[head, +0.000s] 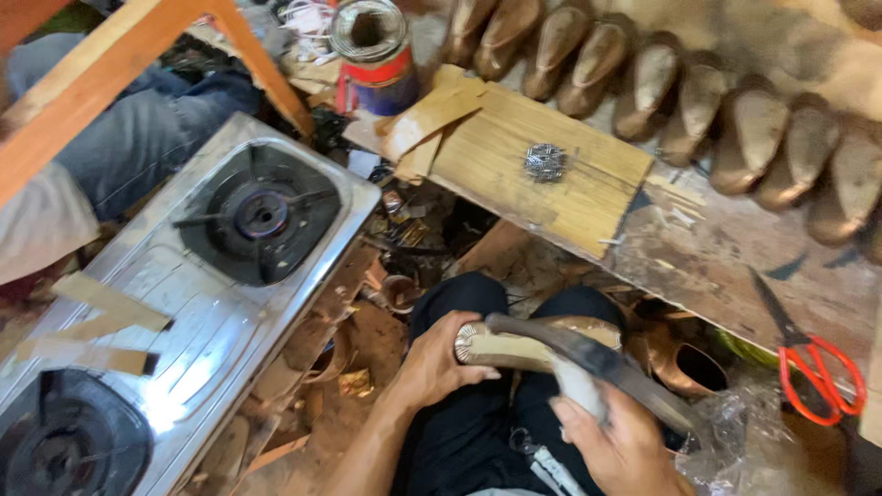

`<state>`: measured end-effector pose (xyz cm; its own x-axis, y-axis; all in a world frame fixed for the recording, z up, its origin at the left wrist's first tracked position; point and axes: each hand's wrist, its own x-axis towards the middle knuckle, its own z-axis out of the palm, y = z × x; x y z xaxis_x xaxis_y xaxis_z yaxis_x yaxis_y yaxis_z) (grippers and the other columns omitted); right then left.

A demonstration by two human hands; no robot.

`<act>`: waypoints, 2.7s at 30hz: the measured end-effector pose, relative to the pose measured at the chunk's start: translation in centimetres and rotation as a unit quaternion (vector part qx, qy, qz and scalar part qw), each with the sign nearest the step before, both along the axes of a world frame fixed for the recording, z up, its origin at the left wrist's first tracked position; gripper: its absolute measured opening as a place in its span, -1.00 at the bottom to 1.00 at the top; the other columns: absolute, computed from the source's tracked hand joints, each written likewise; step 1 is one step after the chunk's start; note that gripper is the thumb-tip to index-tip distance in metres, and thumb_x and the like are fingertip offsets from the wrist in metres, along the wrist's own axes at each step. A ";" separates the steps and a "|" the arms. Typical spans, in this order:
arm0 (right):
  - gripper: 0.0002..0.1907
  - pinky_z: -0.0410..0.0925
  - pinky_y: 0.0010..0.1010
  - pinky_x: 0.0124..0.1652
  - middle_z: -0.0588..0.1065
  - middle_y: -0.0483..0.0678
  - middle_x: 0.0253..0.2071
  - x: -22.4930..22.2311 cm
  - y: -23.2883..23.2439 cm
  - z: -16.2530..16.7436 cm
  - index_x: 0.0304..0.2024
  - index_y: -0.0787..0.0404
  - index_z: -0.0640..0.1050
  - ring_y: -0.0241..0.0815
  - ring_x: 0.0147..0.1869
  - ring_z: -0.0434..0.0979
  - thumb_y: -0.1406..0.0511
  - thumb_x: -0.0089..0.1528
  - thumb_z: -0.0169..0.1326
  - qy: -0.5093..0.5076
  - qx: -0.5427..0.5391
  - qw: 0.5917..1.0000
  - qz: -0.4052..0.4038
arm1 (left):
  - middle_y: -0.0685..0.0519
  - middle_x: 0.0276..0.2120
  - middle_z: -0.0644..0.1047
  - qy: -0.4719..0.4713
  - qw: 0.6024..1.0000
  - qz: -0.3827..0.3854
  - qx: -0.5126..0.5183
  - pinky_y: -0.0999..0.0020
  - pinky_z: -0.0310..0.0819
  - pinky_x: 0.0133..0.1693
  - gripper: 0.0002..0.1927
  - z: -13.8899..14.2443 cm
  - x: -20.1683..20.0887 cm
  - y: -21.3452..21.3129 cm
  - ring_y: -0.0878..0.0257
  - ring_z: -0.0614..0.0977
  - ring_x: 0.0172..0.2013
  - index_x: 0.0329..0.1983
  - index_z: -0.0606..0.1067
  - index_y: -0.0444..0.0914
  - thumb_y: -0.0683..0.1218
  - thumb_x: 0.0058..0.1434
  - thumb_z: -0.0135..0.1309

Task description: The person is repairing shoes by hammering nails into the soles. They handle multiple shoe soles and a shoe upper, using a hammer and nails to attach the sole to the upper.

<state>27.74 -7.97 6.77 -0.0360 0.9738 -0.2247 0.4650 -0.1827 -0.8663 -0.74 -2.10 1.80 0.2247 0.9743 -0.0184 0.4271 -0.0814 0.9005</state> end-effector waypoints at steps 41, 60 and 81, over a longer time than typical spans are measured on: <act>-0.64 0.43 -0.39 -0.32 0.56 -0.02 -0.33 1.9 -2.2 -2.8 -0.19 0.24 0.52 -0.16 -0.36 0.60 0.08 0.39 -0.04 -0.059 0.277 0.958 -0.051 | -0.01 -0.23 0.52 0.418 0.876 -0.120 0.209 0.16 0.37 -0.24 -0.26 4.0 6.7 1.7 0.08 0.54 -0.21 0.27 0.37 -0.35 -0.01 0.00 0.21; -0.51 0.44 -0.26 -0.37 0.57 0.14 -0.35 3.2 -2.9 0.7 0.20 0.22 0.46 -0.13 -0.40 0.54 0.24 0.24 0.14 0.061 0.014 0.987 -0.150 | -0.02 -0.26 0.51 0.399 0.880 -0.117 0.231 0.15 0.35 -0.24 -0.31 4.1 6.4 2.4 0.08 0.54 -0.20 0.22 0.39 -0.37 0.04 0.05 0.22; -0.46 0.42 -0.11 -0.12 0.62 0.07 -0.21 2.2 -8.2 -8.0 0.08 -0.01 0.44 0.09 -0.07 0.64 0.12 0.10 0.33 -0.203 -0.175 0.955 0.127 | -0.04 -0.17 0.57 0.388 0.896 -0.169 0.135 -0.03 0.44 0.00 -0.09 4.3 6.1 4.5 0.02 0.60 -0.09 0.20 0.42 -0.25 0.14 -0.24 0.46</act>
